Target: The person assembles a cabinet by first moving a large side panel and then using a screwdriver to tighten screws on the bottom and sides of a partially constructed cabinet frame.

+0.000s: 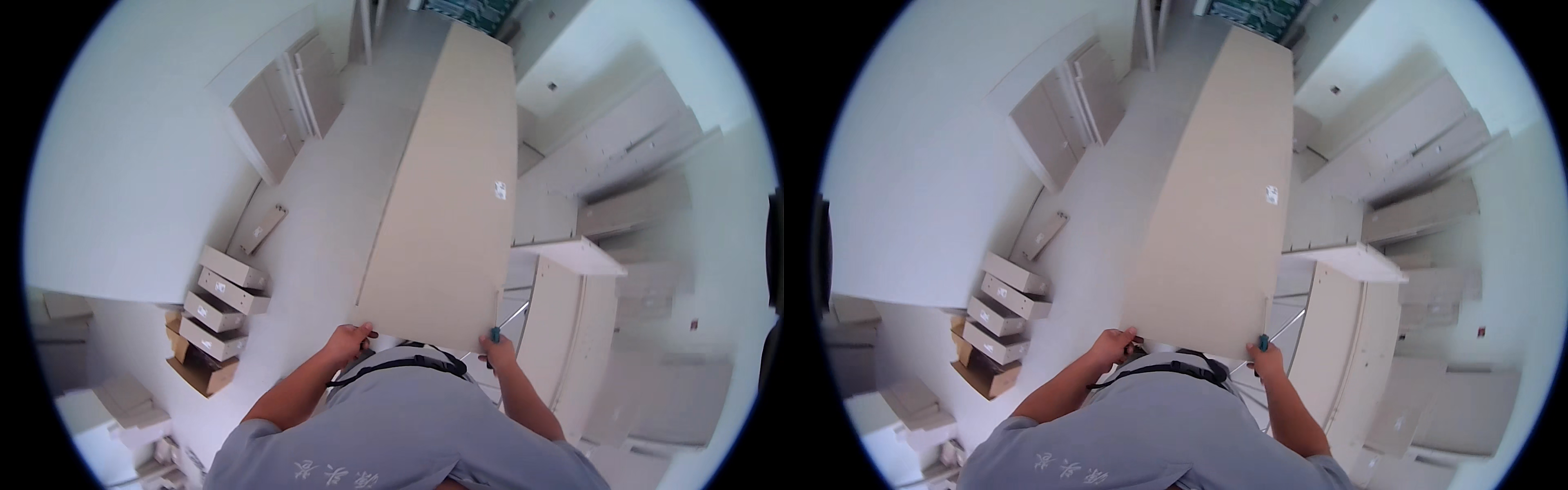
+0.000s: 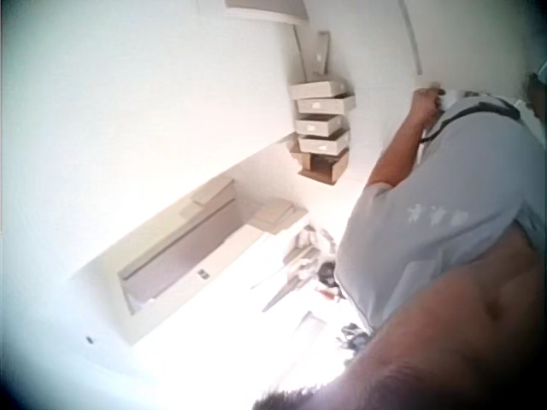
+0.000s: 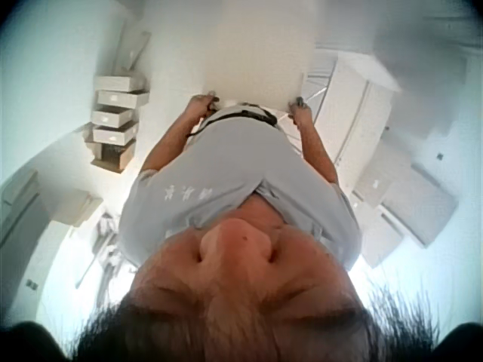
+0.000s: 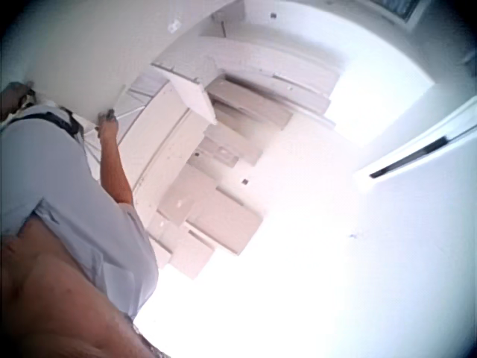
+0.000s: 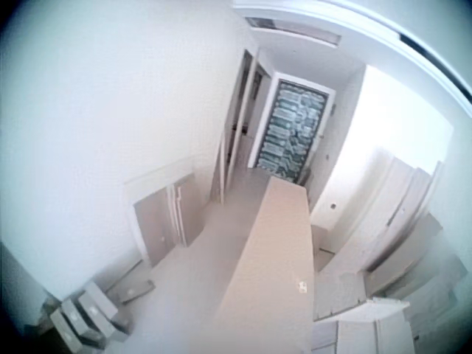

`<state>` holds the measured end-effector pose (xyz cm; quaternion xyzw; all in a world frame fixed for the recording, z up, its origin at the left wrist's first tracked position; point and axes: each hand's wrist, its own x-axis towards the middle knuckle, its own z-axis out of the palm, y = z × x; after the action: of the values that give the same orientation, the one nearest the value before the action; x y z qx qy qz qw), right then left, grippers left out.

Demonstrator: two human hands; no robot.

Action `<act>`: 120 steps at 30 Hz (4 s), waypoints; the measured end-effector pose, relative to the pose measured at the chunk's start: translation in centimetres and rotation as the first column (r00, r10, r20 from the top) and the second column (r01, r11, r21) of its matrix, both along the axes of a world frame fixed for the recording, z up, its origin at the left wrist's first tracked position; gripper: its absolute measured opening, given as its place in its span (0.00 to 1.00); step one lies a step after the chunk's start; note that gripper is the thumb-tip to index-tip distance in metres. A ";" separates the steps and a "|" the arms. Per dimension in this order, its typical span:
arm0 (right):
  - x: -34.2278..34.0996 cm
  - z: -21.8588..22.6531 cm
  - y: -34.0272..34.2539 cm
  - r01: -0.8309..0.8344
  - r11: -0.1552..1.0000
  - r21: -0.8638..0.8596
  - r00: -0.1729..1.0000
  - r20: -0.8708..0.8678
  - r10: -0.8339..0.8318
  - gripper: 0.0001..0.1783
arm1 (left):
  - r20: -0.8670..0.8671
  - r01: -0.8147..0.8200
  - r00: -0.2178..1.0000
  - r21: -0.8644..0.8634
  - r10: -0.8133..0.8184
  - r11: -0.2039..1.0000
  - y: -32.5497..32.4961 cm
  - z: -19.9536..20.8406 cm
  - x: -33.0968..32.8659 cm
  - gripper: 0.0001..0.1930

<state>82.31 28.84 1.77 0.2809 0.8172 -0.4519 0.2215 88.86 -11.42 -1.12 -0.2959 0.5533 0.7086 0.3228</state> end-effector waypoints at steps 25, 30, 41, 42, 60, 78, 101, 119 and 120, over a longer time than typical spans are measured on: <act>-5.2 -1.6 -20.5 -0.213 0.939 -0.269 0.971 0.045 0.233 0.16 | -0.201 -0.451 0.893 -0.402 0.404 0.797 -18.9 -0.7 -11.2 0.26; -5.3 -0.3 -20.2 -0.297 0.906 -0.302 0.954 -0.055 0.295 0.16 | -0.305 -0.669 0.740 -0.252 0.599 0.699 -19.6 -1.7 -9.7 0.23; -7.0 5.0 -5.7 -0.678 0.693 0.247 0.683 -0.139 0.717 0.25 | 0.098 -0.651 0.714 0.456 0.693 0.606 -5.5 3.4 -2.0 0.18; -7.3 6.4 -4.8 -0.699 0.674 0.239 0.645 -0.198 0.738 0.25 | 0.079 -0.613 0.743 0.477 0.664 0.629 -3.5 4.6 -2.3 0.18; -11.9 8.9 14.2 -0.886 0.464 0.007 0.390 -0.532 0.752 0.25 | -0.063 -0.455 0.865 0.323 0.498 0.830 23.9 10.1 -9.8 0.12; -11.0 6.3 16.7 -0.701 0.504 -0.504 0.713 -0.505 0.487 0.24 | -0.138 -0.487 0.812 0.377 0.567 0.788 30.4 12.7 -14.0 0.14; -17.5 -3.9 12.2 -0.360 0.911 -0.201 0.718 -0.684 0.132 0.24 | 0.089 -0.551 0.819 0.401 0.567 0.732 14.0 8.8 -19.2 0.09; -36.9 -16.1 3.0 -0.542 0.840 0.018 0.761 -0.413 0.500 0.23 | 0.014 -0.639 0.759 -0.181 0.651 0.748 9.3 4.4 -24.9 0.10; -36.9 -16.1 3.1 -0.537 0.843 0.037 0.762 -0.407 0.504 0.22 | 0.017 -0.636 0.759 -0.196 0.651 0.746 9.5 4.3 -25.0 0.10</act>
<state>45.38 31.93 -14.33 -0.0651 0.8711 -0.4534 0.1772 63.83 -1.95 3.19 -0.5258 0.4643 0.7107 0.0540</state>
